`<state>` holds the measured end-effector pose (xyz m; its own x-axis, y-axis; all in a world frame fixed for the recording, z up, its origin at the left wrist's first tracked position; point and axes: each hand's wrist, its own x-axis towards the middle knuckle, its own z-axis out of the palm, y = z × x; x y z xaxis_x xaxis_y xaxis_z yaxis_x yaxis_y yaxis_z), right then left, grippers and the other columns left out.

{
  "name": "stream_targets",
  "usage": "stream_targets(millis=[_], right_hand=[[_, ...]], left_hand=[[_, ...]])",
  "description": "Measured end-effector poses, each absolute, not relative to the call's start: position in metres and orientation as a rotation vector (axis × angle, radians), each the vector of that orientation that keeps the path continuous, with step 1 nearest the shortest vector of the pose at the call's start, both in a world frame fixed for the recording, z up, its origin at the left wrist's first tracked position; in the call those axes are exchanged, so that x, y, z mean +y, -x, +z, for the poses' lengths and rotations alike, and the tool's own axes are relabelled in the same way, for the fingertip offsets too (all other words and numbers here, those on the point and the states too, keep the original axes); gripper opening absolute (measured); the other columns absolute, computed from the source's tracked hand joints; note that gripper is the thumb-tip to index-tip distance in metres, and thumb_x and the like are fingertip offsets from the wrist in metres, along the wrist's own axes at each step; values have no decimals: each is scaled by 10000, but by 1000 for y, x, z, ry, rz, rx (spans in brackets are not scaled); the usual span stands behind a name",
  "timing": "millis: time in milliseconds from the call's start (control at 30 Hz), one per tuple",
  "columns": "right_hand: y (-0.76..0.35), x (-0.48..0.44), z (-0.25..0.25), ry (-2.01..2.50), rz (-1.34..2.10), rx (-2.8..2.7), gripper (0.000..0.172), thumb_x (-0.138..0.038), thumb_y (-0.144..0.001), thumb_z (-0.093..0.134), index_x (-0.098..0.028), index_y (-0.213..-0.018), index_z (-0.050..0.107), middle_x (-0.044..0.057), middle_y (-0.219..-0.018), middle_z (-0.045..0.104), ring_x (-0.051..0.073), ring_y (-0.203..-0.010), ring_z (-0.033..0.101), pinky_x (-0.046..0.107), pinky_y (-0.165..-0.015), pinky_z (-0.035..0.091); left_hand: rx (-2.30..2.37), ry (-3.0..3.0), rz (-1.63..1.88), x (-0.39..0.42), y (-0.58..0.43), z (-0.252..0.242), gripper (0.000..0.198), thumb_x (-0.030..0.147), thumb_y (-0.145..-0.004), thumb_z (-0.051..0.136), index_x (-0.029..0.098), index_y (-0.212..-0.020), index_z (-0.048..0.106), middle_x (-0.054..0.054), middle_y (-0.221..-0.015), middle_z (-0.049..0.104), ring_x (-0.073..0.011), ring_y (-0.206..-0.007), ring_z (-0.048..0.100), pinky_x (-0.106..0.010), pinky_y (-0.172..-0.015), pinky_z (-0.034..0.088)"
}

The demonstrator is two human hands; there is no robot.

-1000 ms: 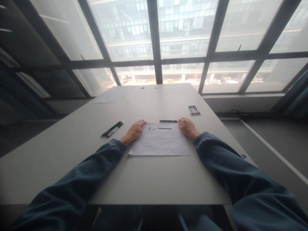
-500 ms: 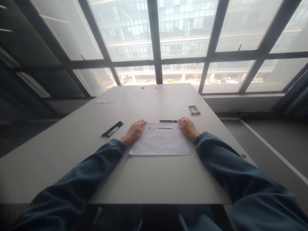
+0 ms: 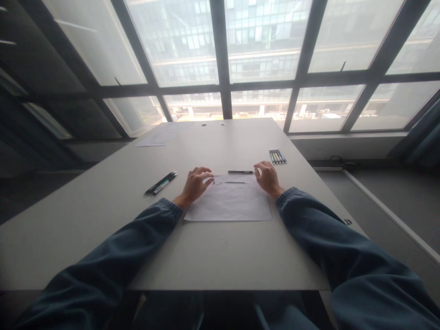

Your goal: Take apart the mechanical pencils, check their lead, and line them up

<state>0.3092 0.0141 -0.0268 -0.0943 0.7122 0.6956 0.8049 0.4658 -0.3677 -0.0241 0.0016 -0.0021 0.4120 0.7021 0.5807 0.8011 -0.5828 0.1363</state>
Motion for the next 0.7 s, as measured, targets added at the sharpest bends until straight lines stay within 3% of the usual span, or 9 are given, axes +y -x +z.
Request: stream_targets(millis=[300, 700], right_hand=[[-295, 4, -21, 1112, -73, -1990, 146, -209, -934, 610, -201, -846, 726, 76, -888, 688, 240, -885, 605, 383, -842, 483], [-285, 2, -26, 1170, 28, -2227, 92, -167, -874, 707, -223, -907, 772, 79, -987, 731, 255, -987, 617, 393, -888, 456]], left_hand=[[-1237, 2603, -794, -5, 19, 3, 105, 287, -915, 693, 267, -961, 785, -56, -1265, 669, -272, -1180, 556, -453, -974, 432], [-1328, 2683, -739, -4, 16, 3, 103, 299, -889, 718, 263, -836, 798, -61, -1257, 672, -288, -1213, 535, -486, -999, 433]])
